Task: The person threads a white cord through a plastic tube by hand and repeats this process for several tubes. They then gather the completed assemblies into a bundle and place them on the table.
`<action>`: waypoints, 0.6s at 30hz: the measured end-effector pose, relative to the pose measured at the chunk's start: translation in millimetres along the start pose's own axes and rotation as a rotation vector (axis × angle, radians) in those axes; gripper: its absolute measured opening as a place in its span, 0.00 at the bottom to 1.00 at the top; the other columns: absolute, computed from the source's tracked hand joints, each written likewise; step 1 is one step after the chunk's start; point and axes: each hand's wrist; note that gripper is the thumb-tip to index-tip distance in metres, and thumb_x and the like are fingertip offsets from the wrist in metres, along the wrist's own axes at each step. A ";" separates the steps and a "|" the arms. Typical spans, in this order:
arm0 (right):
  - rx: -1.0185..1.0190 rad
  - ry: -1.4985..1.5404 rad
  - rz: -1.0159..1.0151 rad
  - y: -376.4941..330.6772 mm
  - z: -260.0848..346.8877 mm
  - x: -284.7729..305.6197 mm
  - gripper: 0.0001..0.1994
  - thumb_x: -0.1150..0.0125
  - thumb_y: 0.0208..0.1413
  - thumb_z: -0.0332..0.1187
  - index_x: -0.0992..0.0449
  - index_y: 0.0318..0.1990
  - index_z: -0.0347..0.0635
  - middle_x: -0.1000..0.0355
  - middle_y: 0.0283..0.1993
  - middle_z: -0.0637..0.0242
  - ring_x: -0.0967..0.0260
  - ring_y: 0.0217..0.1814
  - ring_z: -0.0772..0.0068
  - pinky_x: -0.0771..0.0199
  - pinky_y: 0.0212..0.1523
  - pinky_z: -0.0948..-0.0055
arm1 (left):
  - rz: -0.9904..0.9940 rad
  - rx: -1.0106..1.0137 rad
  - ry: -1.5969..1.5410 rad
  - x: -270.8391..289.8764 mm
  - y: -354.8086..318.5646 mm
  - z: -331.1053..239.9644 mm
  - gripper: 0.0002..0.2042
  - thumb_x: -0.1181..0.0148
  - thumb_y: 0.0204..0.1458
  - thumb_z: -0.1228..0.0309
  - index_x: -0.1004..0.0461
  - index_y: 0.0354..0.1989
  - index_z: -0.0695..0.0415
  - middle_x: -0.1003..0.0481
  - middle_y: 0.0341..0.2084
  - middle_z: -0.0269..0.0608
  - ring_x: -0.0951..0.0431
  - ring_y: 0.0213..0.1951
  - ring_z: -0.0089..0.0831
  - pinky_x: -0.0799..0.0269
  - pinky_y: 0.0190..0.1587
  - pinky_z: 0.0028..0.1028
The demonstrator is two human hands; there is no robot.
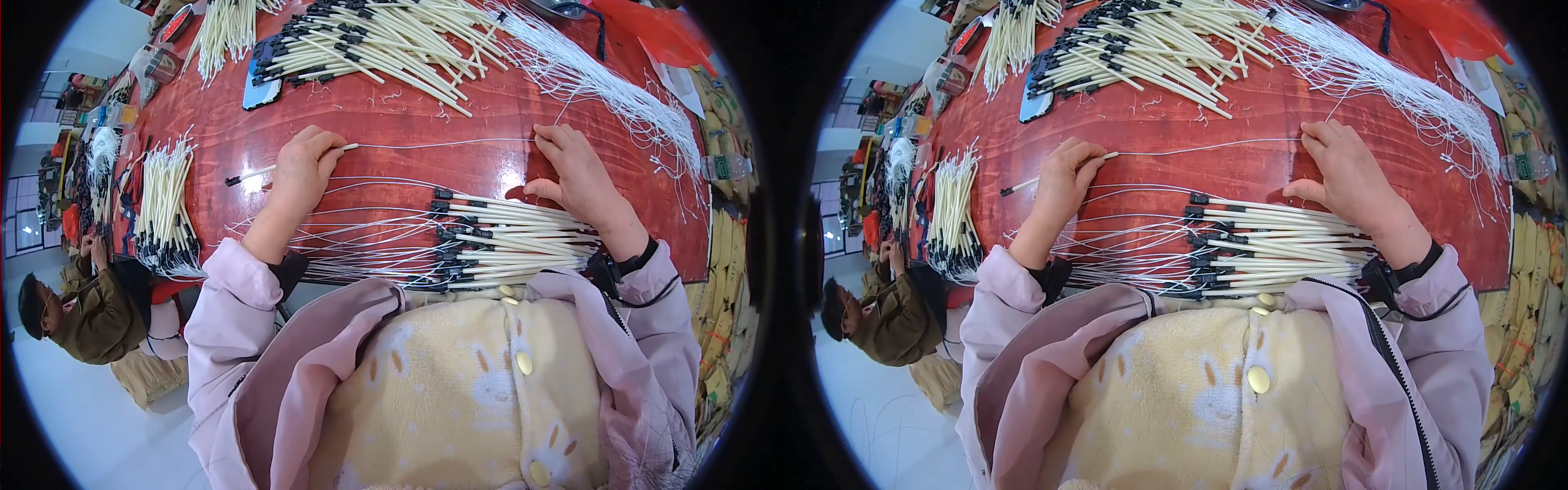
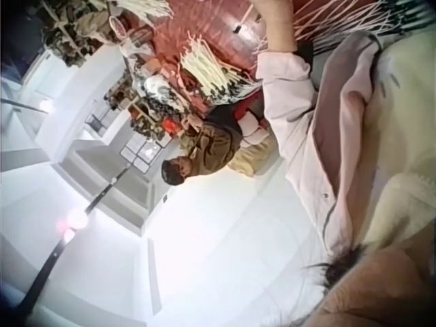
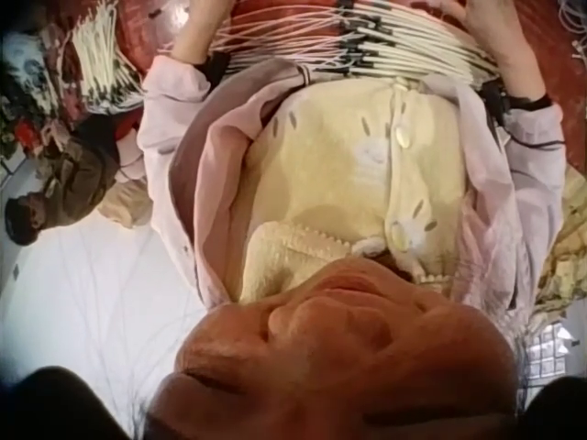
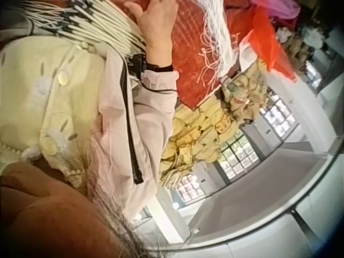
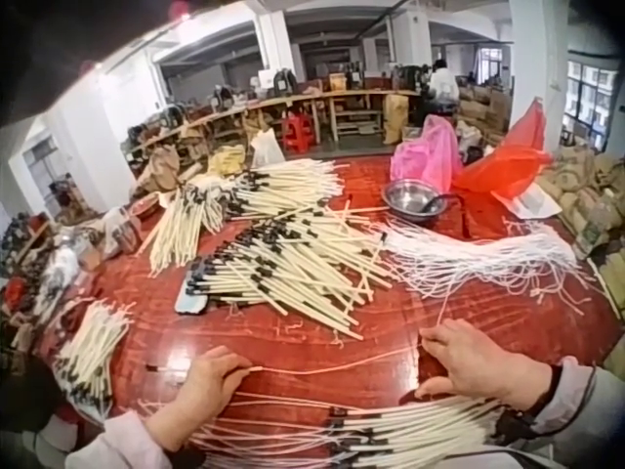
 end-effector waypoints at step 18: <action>-0.072 -0.001 0.048 3.1 8.2 4.2 0.38 0.26 0.46 0.48 0.27 0.59 0.24 0.34 0.65 0.50 0.36 0.65 0.47 0.35 0.67 0.58 | -0.003 -0.010 -0.030 -0.2 1.5 5.2 0.05 0.37 0.55 0.77 0.19 0.38 0.62 0.22 0.33 0.49 0.20 0.36 0.46 0.26 0.39 0.34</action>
Point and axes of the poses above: each hand's wrist, its own y-axis towards the middle knuckle, its own x-axis out of the back of the hand, z = x × y
